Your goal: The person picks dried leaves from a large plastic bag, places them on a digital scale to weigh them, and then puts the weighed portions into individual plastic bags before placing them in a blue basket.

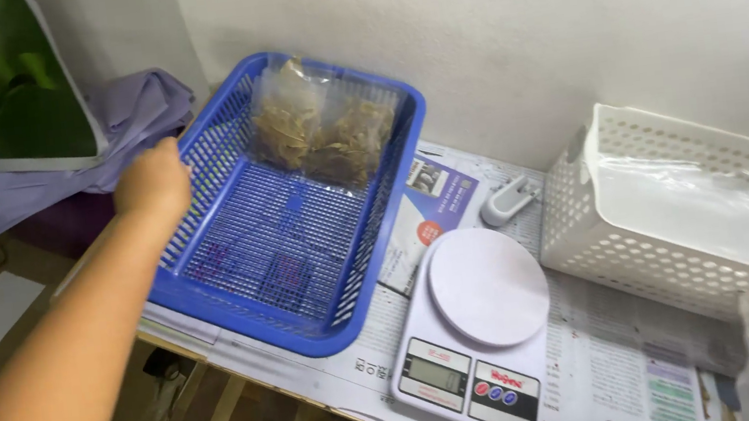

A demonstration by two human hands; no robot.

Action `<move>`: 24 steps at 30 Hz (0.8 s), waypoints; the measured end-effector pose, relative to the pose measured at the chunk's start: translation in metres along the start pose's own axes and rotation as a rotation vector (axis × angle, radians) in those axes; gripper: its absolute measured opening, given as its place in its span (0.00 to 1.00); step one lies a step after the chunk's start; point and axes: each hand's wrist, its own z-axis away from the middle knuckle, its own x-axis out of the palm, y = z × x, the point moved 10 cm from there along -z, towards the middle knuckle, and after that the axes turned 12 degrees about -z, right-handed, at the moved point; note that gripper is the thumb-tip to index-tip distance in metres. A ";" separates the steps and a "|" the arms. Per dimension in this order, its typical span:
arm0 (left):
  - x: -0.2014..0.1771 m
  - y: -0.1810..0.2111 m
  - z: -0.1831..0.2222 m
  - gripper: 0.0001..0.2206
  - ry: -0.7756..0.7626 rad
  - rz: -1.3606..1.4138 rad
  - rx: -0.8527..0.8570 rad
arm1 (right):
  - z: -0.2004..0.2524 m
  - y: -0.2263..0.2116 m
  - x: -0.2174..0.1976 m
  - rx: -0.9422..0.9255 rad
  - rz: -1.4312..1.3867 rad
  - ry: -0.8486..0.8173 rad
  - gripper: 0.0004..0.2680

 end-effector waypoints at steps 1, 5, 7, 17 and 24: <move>-0.005 0.005 0.001 0.09 0.041 0.017 0.059 | 0.003 0.005 -0.013 0.105 0.031 0.017 0.10; -0.025 0.018 0.012 0.12 0.010 0.035 0.096 | 0.013 0.067 -0.076 0.076 0.092 0.105 0.07; -0.024 0.021 0.012 0.12 0.001 0.021 0.096 | 0.021 0.085 -0.095 0.096 0.052 0.136 0.07; -0.021 0.037 0.039 0.07 -0.046 0.060 0.058 | 0.057 0.133 -0.126 -0.036 -0.059 0.260 0.10; -0.041 0.064 0.053 0.11 0.011 0.031 0.078 | 0.003 -0.019 -0.038 -0.009 0.292 -0.234 0.08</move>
